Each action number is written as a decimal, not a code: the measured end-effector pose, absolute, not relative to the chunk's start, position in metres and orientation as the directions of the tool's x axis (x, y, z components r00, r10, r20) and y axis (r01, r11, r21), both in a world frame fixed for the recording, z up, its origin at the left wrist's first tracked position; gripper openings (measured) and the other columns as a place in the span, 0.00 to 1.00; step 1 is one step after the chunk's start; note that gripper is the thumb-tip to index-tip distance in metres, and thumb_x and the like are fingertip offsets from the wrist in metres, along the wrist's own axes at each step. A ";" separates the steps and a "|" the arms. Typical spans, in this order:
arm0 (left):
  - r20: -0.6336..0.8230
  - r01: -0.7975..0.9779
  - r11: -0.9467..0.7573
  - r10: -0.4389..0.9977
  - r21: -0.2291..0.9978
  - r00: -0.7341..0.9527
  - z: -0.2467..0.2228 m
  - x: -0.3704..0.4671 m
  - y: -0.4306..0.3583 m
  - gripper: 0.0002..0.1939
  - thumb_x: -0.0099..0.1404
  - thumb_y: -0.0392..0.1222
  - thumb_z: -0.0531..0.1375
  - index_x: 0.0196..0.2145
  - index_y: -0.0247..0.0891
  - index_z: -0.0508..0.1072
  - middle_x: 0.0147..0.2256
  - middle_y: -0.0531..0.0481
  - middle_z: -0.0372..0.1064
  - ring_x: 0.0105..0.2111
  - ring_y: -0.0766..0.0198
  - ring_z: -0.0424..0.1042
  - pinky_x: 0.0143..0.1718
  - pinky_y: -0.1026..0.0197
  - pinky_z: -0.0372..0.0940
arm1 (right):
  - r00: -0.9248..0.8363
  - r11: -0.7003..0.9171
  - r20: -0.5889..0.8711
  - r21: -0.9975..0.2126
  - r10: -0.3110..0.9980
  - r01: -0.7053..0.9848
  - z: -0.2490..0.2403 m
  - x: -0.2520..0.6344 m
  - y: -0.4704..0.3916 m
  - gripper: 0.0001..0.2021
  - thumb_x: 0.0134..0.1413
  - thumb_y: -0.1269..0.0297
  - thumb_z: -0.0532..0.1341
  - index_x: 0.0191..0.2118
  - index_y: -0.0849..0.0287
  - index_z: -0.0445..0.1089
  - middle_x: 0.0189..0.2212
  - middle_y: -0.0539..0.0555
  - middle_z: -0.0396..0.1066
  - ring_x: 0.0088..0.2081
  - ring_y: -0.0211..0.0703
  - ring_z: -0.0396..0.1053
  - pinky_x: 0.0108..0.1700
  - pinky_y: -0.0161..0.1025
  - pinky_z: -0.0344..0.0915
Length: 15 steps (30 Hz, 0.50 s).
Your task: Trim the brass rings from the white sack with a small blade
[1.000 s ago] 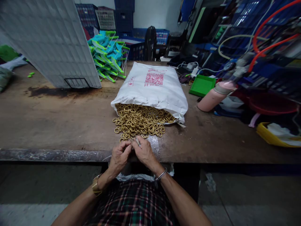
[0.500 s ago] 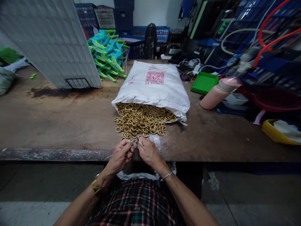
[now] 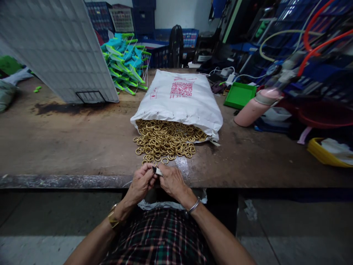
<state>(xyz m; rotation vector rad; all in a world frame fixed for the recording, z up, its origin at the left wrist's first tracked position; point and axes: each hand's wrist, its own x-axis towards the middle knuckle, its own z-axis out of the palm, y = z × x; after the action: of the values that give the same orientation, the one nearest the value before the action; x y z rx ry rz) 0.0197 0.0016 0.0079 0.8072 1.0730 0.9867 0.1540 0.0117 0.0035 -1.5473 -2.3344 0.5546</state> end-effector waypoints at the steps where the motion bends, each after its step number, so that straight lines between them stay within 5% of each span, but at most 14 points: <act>1: -0.328 -0.248 0.359 0.931 0.900 0.159 0.008 0.020 0.002 0.16 0.53 0.53 0.58 0.31 0.37 0.63 0.20 0.58 0.60 0.13 0.77 0.53 0.13 0.71 0.46 | -0.386 0.352 0.022 -0.459 0.922 0.816 0.004 0.154 0.011 0.12 0.44 0.76 0.49 0.34 0.60 0.65 0.25 0.52 0.69 0.25 0.38 0.62 0.28 0.33 0.49; 15: -0.330 -0.213 0.350 0.936 0.912 0.124 0.009 0.018 0.003 0.14 0.54 0.51 0.58 0.27 0.36 0.62 0.18 0.58 0.60 0.13 0.77 0.53 0.13 0.72 0.47 | -0.335 0.290 -0.077 -0.348 0.939 0.891 0.007 0.148 0.011 0.11 0.48 0.76 0.49 0.36 0.60 0.64 0.28 0.54 0.71 0.28 0.39 0.65 0.29 0.35 0.49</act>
<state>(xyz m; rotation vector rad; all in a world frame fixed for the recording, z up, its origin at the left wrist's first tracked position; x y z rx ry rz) 0.0182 0.0026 0.0087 0.8262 1.1240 0.9932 0.1481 0.0114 0.0071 -1.7204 -2.4049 0.5019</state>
